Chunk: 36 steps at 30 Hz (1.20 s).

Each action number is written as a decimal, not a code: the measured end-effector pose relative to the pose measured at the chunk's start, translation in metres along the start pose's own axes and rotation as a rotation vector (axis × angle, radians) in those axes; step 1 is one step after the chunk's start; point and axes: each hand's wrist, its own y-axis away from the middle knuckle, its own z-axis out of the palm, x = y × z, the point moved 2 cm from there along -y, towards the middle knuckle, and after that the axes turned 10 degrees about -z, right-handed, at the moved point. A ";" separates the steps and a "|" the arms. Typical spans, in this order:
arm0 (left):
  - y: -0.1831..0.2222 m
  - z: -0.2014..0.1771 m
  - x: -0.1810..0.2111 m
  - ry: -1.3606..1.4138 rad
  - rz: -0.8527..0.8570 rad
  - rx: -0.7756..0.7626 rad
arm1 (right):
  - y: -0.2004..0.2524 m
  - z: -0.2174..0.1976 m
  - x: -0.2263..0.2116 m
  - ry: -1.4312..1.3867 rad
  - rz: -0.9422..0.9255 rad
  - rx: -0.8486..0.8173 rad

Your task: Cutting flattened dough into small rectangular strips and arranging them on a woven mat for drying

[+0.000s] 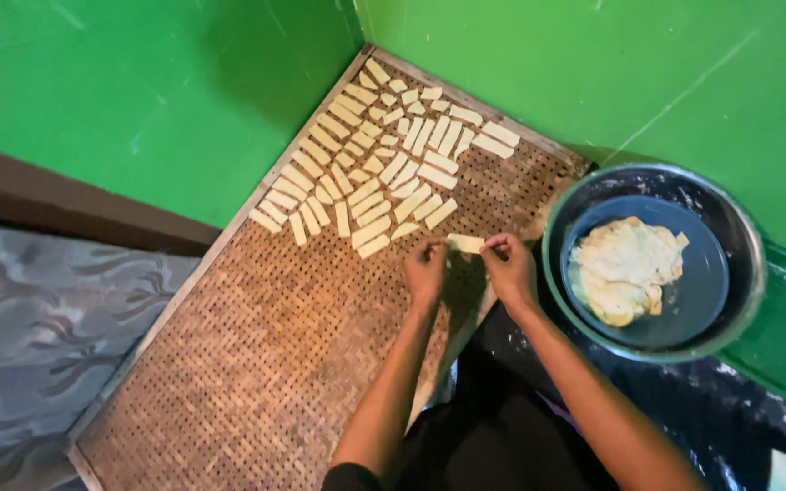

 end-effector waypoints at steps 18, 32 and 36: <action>-0.185 0.127 0.070 -0.628 -0.142 -0.097 | -0.198 0.035 0.088 0.151 0.078 0.309; -0.180 0.136 0.093 -0.658 -0.194 -0.013 | -0.197 0.041 0.052 0.230 0.132 0.306; -0.183 0.135 0.090 -0.676 -0.200 0.002 | -0.197 0.037 0.043 0.272 0.139 0.277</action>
